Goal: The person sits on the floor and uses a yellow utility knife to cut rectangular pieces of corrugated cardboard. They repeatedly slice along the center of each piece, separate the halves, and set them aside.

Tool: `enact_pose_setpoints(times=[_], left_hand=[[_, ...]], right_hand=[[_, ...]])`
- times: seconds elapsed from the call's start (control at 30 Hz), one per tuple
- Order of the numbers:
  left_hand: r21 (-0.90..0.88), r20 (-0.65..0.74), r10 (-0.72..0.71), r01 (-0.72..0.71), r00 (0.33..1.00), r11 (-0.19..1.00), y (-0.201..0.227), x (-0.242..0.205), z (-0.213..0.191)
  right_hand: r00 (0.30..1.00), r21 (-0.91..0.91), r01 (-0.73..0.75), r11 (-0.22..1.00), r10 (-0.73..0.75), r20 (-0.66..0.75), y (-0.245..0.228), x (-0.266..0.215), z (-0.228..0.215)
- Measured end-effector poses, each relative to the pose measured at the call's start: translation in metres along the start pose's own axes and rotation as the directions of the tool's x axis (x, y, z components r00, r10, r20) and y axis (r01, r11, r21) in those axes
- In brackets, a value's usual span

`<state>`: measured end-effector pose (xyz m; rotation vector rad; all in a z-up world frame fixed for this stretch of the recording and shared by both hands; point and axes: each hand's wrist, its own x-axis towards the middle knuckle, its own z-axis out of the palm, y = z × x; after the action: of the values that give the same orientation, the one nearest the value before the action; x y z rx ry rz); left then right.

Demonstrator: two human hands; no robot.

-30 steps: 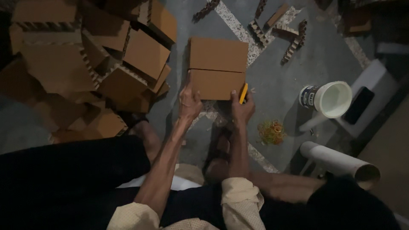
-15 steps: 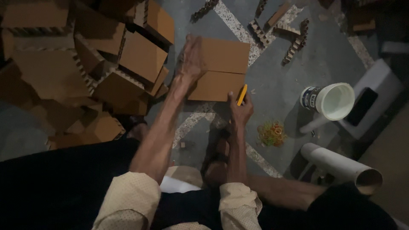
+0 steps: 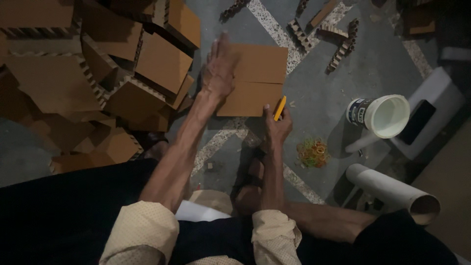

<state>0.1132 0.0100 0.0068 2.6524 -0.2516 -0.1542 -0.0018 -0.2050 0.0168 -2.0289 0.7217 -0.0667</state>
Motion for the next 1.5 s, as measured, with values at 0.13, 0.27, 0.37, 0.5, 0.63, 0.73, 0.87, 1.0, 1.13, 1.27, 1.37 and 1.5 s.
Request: enact_pose_setpoints(times=[0.13, 0.27, 0.37, 0.5, 0.63, 0.73, 0.87, 1.0, 1.13, 1.27, 1.37, 1.5], left_hand=[[0.144, 0.155, 0.164, -0.186, 0.974, 0.972, 0.010, -0.012, -0.015], [0.084, 0.493, -0.062, 0.023, 0.868, 0.996, 0.017, -0.021, -0.029], [0.014, 0.381, -0.020, 0.016, 0.924, 1.000, 0.017, -0.030, -0.027], [-0.060, 0.290, 0.021, -0.004, 0.957, 0.998, 0.007, -0.041, -0.012], [-0.224, 0.112, 0.061, -0.035, 0.992, 0.974, -0.004, -0.048, 0.011], [-0.372, -0.147, 0.015, -0.070, 0.989, 0.926, 0.000, -0.054, 0.027], [-0.570, -0.166, -0.251, 0.115, 0.954, 0.814, 0.018, -0.066, 0.040], [-0.641, -0.172, -0.309, 0.132, 0.935, 0.756, 0.025, -0.070, 0.037], [-0.622, -0.210, -0.302, 0.112, 0.930, 0.775, 0.025, -0.067, 0.035], [-0.646, -0.186, -0.321, 0.130, 0.929, 0.752, 0.026, -0.066, 0.037], [-0.611, -0.269, -0.278, 0.060, 0.922, 0.790, 0.025, -0.067, 0.038], [-0.651, -0.160, -0.336, 0.156, 0.928, 0.743, 0.024, -0.069, 0.041]], right_hand=[[0.998, -0.188, -0.056, 0.981, 0.062, 0.023, -0.004, 0.004, -0.006], [0.996, -0.456, 0.067, 0.888, -0.090, -0.028, -0.008, 0.022, -0.016], [0.977, -0.267, 0.173, 0.948, -0.200, -0.076, -0.013, 0.045, -0.016], [0.970, -0.173, 0.238, 0.956, -0.223, 0.098, -0.022, 0.070, -0.010], [0.964, -0.124, 0.208, 0.970, -0.182, 0.195, -0.029, 0.074, -0.010], [0.961, -0.045, 0.201, 0.979, -0.188, 0.201, -0.031, 0.070, -0.011], [0.975, -0.043, 0.128, 0.991, -0.118, 0.187, -0.032, 0.069, -0.011], [0.969, -0.038, 0.173, 0.984, -0.163, 0.186, -0.032, 0.068, -0.011], [0.969, -0.040, 0.163, 0.986, -0.152, 0.196, -0.032, 0.067, -0.012], [0.953, -0.070, 0.242, 0.968, -0.223, 0.207, -0.035, 0.067, -0.014], [0.965, -0.014, 0.100, 0.995, -0.093, 0.244, -0.035, 0.066, -0.014], [0.964, 0.009, 0.132, 0.991, -0.130, 0.233, -0.033, 0.066, -0.014]])
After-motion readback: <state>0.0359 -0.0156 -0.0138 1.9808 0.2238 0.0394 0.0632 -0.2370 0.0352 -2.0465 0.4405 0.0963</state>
